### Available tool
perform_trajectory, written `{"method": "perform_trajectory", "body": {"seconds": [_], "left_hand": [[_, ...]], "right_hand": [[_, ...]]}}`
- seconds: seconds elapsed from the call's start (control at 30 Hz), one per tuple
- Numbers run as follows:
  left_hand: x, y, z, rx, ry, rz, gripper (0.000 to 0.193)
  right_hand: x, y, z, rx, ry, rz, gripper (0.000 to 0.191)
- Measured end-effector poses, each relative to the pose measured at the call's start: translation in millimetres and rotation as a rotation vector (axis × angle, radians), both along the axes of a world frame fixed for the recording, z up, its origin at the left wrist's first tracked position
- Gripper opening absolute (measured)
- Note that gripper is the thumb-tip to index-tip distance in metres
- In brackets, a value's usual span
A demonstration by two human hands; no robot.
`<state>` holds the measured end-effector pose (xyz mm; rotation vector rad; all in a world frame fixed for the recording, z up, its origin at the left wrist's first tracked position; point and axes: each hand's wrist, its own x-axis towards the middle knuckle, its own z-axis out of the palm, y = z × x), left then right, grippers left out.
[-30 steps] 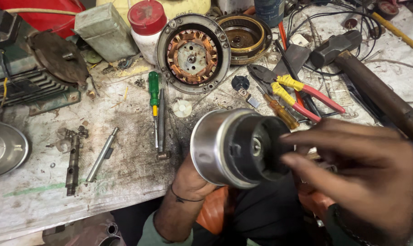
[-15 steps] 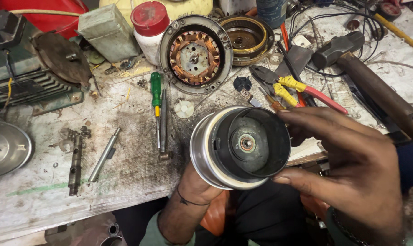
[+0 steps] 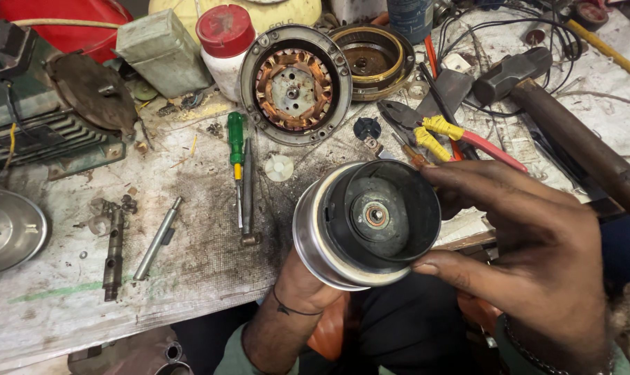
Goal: The person works at a cluttered workbench on a stainless steel blender/grinder jar. They remove the blade assembly from the jar, fit a black plastic coupler and small parts onto it, press the blade unit back into the jar base, then pick through a container of small spare parts and set the jar down on the bench.
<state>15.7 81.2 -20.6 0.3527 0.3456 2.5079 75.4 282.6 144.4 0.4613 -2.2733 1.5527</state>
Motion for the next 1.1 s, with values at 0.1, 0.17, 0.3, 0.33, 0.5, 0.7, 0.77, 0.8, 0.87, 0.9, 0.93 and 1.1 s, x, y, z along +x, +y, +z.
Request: {"method": "perform_trajectory", "body": {"seconds": [0.1, 0.17, 0.3, 0.33, 0.5, 0.7, 0.77, 0.8, 0.87, 0.9, 0.93, 1.1], "left_hand": [[-1, -1, 13, -0.038, -0.012, 0.009, 0.043], [-2, -6, 27, -0.027, 0.090, 0.061, 0.051], [-1, -21, 57, -0.131, 0.340, 0.117, 0.069], [0, -24, 62, -0.188, 0.322, 0.143, 0.071], [0, -33, 73, -0.425, 0.369, 0.262, 0.080], [-5, -36, 68, -0.688, 0.540, 0.340, 0.058], [-4, -37, 66, -0.701, 0.515, 0.345, 0.055], [-4, -38, 64, -0.706, 0.504, 0.349, 0.054], [-5, -40, 60, -0.740, 0.497, 0.353, 0.050], [-6, -42, 58, -0.756, 0.494, 0.355, 0.048], [-7, -43, 56, -0.763, 0.507, 0.363, 0.043], [-7, -52, 52, -0.869, 0.581, 0.446, 0.035]], "right_hand": [[-1, 2, 1, 0.042, 0.004, 0.012, 0.077], [-3, 5, 3, 0.108, 0.020, 0.044, 0.086], [-10, 7, -1, 0.298, -0.026, 0.096, 0.114], [-11, 6, -3, 0.308, -0.036, 0.110, 0.110], [-6, 3, -8, 0.177, -0.063, -0.002, 0.048], [-14, -4, -15, 0.239, -0.016, 0.077, 0.023], [-21, -5, -20, 0.266, 0.041, 0.064, 0.027], [-23, -4, -23, 0.272, 0.046, 0.083, 0.026], [-27, -1, -27, 0.285, 0.057, 0.119, 0.024], [-29, -1, -30, 0.250, 0.033, 0.126, 0.025], [-31, -1, -33, 0.214, 0.007, 0.133, 0.025], [-49, -6, -47, 0.123, -0.033, 0.224, 0.024]]}}
